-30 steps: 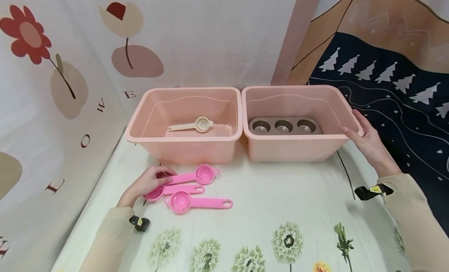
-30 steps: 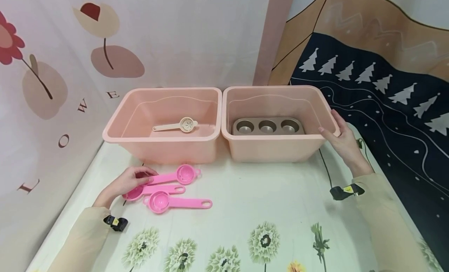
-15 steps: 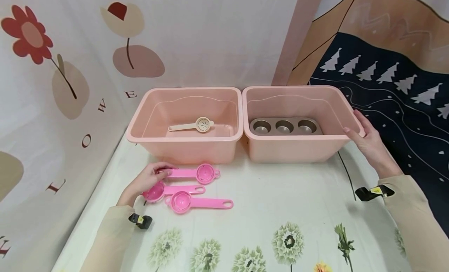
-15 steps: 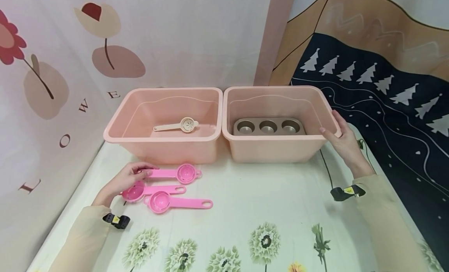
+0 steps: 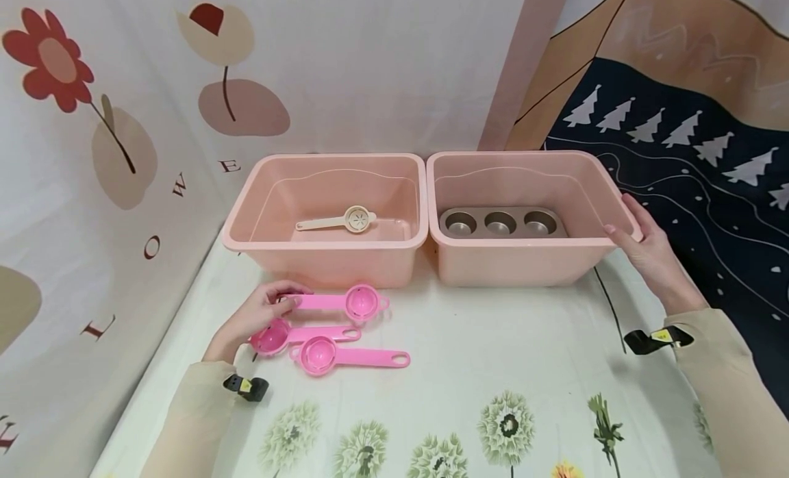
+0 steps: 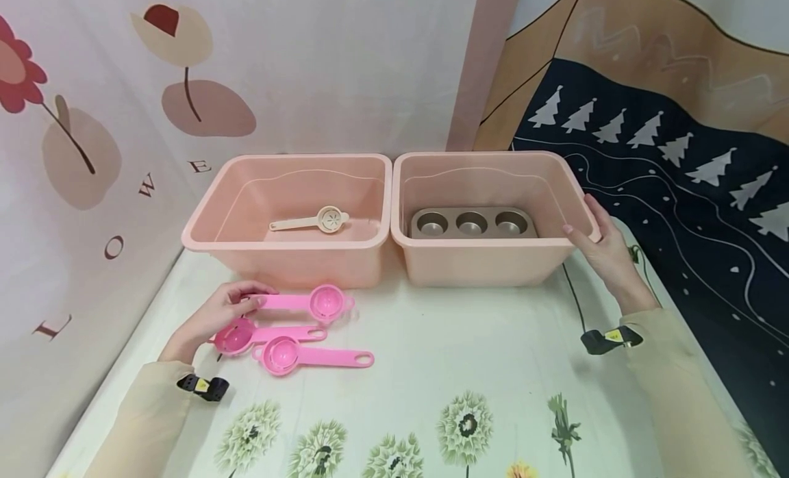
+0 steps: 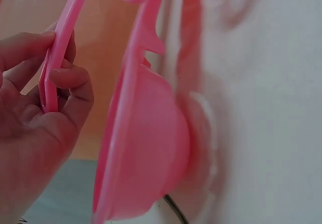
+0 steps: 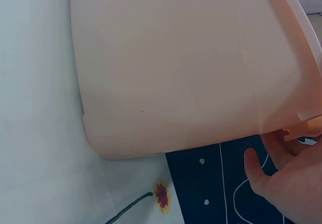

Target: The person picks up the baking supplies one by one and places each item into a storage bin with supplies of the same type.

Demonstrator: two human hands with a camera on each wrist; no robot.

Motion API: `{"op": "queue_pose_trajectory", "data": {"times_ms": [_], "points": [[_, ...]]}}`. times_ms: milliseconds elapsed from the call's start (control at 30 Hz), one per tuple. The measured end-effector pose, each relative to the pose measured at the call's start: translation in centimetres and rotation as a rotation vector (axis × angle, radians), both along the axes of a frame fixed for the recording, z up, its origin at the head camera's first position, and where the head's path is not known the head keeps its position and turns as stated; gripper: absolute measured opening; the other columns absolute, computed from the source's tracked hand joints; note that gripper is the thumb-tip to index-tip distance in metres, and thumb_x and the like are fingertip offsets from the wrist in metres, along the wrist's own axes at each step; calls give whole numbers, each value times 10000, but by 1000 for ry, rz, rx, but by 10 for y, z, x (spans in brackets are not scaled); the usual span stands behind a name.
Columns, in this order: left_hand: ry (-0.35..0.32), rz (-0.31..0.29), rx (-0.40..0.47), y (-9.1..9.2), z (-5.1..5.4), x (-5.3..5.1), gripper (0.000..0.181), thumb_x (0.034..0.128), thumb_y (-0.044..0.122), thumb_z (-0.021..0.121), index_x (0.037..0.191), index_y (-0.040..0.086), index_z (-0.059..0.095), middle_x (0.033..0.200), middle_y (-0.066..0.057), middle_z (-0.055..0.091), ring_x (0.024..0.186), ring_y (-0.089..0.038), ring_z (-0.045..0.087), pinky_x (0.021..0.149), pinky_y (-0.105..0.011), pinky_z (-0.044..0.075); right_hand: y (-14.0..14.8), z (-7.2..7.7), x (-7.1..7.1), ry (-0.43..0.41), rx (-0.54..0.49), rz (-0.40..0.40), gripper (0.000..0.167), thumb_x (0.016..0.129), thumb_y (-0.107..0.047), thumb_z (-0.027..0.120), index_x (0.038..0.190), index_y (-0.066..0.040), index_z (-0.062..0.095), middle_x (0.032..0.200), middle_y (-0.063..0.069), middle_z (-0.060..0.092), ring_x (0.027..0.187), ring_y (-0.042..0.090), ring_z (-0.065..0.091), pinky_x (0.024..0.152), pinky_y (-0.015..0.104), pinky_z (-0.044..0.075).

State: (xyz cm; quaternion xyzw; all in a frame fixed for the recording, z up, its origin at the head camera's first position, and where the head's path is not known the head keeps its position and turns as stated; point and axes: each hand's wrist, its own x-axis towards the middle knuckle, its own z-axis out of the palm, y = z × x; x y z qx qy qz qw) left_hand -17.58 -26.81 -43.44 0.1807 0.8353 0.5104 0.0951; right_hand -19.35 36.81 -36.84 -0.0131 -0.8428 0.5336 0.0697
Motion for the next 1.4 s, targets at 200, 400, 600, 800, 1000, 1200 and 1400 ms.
{"op": "queue_pose_trajectory", "data": {"times_ms": [200, 400, 600, 800, 1000, 1200, 1400], "points": [[-45, 15, 36, 0, 9, 2, 230, 954, 34, 581, 1156, -67, 628, 1111, -281, 597, 908, -271, 563, 779, -244, 504, 0, -1, 1, 1, -7, -4, 712, 1002, -210, 529, 1565, -244, 95, 1590, 112, 159, 1340, 134, 297, 951, 80, 313], [-71, 37, 64, -1, 12, 3, 223, 956, 60, 592, 1147, -46, 634, 1042, -120, 642, 840, -287, 556, 739, -301, 512, -1, 0, 3, 8, -12, -4, 708, 1001, -208, 531, 1564, -252, 105, 1588, 109, 169, 1333, 128, 305, 945, 77, 313], [-85, 14, 127, -2, 12, 4, 183, 959, 32, 573, 1107, -65, 620, 982, -44, 644, 811, -253, 562, 734, -292, 517, -2, -1, 3, 19, -39, -4, 697, 999, -177, 531, 1562, -261, 128, 1587, 97, 178, 1328, 116, 311, 951, 77, 309], [-94, -8, 185, 1, 19, 7, 154, 951, 12, 579, 1079, -67, 613, 930, -16, 641, 747, -191, 544, 689, -277, 511, -3, 0, 4, 27, -18, -11, 697, 1000, -192, 529, 1563, -253, 123, 1583, 108, 184, 1325, 130, 312, 938, 72, 315], [-56, -35, 181, 6, 24, 7, 164, 919, -24, 599, 1081, -40, 615, 928, 3, 624, 764, -133, 531, 659, -265, 475, -2, -2, 3, 28, -32, -14, 689, 999, -193, 527, 1562, -262, 136, 1586, 100, 178, 1328, 123, 307, 942, 68, 307], [-50, -87, 229, 10, 28, 4, 261, 856, -103, 618, 1111, -66, 584, 923, -16, 624, 781, -109, 547, 670, -206, 462, -2, -3, 4, 27, -69, -17, 685, 993, -168, 538, 1559, -264, 163, 1579, 100, 200, 1309, 102, 322, 927, 66, 314], [-33, -144, 246, 16, 36, 3, 323, 848, -109, 644, 1152, -91, 539, 1008, -59, 616, 858, -134, 564, 734, -207, 484, -2, -3, 3, 33, -45, -20, 685, 997, -192, 532, 1560, -267, 149, 1581, 102, 194, 1316, 110, 317, 925, 66, 317]]}}
